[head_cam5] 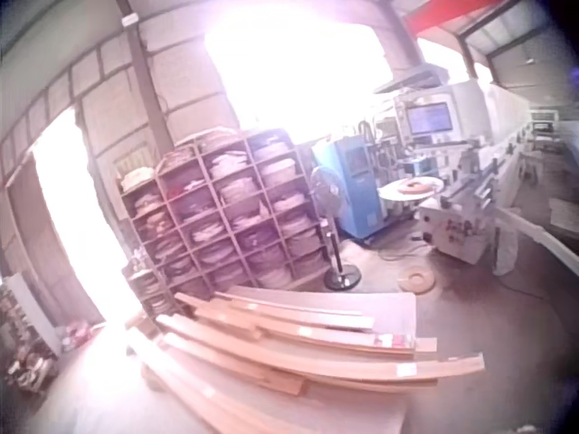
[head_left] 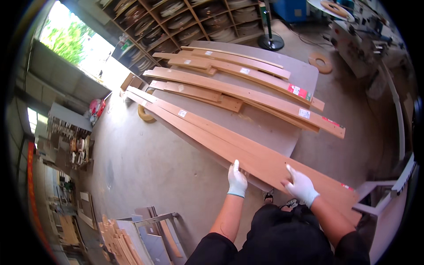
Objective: The person picks up a wooden board and moves it near a large machine, then uses a hand tool to scrape the edges of a wooden component.
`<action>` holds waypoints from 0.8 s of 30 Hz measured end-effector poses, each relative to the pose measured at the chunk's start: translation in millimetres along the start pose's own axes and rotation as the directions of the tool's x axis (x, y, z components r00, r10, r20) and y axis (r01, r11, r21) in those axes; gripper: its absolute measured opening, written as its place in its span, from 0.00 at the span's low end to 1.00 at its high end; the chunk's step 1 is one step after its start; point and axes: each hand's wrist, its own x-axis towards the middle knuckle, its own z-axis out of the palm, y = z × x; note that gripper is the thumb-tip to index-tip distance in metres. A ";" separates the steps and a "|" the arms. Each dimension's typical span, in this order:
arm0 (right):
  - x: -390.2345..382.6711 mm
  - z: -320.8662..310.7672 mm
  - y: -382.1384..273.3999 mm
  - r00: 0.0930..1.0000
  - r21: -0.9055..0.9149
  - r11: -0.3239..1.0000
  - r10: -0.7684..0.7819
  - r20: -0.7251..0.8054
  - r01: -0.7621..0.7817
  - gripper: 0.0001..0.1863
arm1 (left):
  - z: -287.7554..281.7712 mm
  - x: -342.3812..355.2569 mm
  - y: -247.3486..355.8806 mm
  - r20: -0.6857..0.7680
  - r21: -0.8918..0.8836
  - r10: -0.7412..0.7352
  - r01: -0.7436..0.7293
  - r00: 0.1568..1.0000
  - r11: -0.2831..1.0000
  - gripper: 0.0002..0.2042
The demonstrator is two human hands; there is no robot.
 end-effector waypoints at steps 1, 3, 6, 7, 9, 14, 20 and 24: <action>6.2 3.9 1.7 0.989 0.047 0.994 -0.094 -0.117 0.100 0.40 | 5.5 -0.5 1.4 -0.029 0.136 0.040 -0.036 0.999 0.990 0.23; 11.8 4.4 14.1 0.982 0.080 0.992 -0.077 -0.175 0.092 0.41 | 14.7 6.2 -10.3 -0.142 0.394 0.177 -0.109 0.974 0.913 0.27; -7.6 13.6 42.9 0.980 0.164 0.986 0.005 -0.199 0.028 0.40 | -18.5 21.6 -36.0 0.018 0.668 0.467 -0.358 0.884 0.653 0.30; -22.5 21.6 60.8 0.978 0.036 0.997 0.077 -0.192 -0.071 0.40 | -28.2 26.5 -43.6 0.148 0.821 0.557 -0.416 0.817 0.390 0.30; -72.1 36.8 107.2 0.951 -0.121 0.951 0.262 -0.166 -0.283 0.39 | -4.6 -2.9 -53.6 0.413 0.866 0.481 -0.497 0.773 0.054 0.30; -213.4 56.6 192.5 0.895 -0.277 0.872 0.314 -0.318 -0.405 0.39 | 39.6 -33.3 -105.0 0.752 0.509 -0.128 -0.694 0.646 -0.510 0.31; -351.6 140.6 307.0 0.362 0.554 0.545 0.837 -0.411 -0.629 0.36 | 76.9 -77.2 -193.1 0.809 0.220 -0.385 -0.836 0.444 -0.503 0.36; -411.9 186.0 329.8 0.256 0.710 0.243 0.962 -0.090 -0.661 0.33 | 71.6 -94.0 -239.6 0.799 0.190 -0.377 -0.792 0.468 -0.580 0.36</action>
